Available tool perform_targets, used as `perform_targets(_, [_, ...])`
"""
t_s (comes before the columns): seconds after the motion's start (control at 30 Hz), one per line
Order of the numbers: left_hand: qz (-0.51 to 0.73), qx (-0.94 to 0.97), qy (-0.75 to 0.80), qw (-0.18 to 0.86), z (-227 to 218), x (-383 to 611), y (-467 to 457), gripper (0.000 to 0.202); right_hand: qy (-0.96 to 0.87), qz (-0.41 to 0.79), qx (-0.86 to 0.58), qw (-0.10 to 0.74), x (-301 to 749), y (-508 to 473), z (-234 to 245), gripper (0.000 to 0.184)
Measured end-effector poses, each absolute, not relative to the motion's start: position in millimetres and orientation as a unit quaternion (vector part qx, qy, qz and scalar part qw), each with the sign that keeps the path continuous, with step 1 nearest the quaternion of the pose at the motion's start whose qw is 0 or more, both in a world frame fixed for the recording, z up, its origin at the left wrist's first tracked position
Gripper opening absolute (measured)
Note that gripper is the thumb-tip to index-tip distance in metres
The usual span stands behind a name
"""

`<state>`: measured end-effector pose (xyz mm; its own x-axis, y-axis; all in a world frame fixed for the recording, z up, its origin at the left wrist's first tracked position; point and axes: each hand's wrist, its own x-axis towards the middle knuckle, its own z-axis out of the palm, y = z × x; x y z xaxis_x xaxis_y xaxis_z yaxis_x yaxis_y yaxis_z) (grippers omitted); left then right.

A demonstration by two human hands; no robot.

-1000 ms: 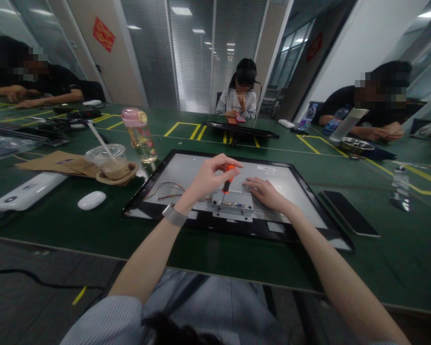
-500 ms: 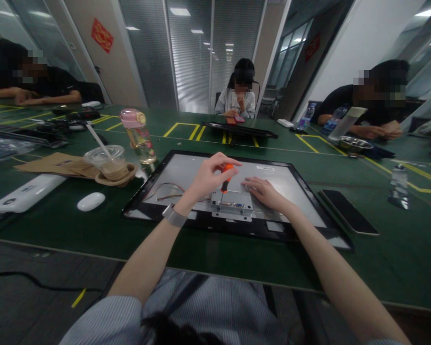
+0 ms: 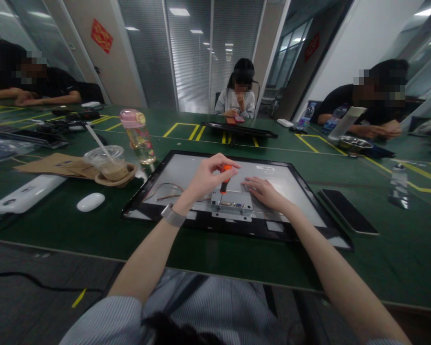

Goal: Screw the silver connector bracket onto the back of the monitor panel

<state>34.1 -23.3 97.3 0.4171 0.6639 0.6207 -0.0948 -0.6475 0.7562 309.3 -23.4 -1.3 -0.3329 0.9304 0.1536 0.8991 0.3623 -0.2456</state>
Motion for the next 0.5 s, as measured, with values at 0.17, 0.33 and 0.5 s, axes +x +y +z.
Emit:
perform_targets(0.17, [0.505, 0.750, 0.183, 0.386, 98.0, 33.4, -22.3, 0.021, -0.817, 0.052, -0.558, 0.139, 309.3, -23.0, -1.7, 0.044])
perform_targets(0.33, [0.484, 0.735, 0.176, 0.441, 97.4, 32.9, -21.2, 0.026, -0.814, 0.057, -0.564, 0.131, 309.2, -24.0, -0.7, 0.045])
perform_targets(0.5, [0.516, 0.754, 0.193, 0.358, 98.5, 34.5, -23.2, 0.012, -0.812, 0.066, -0.566, 0.128, 309.3, -23.7, -0.2, 0.045])
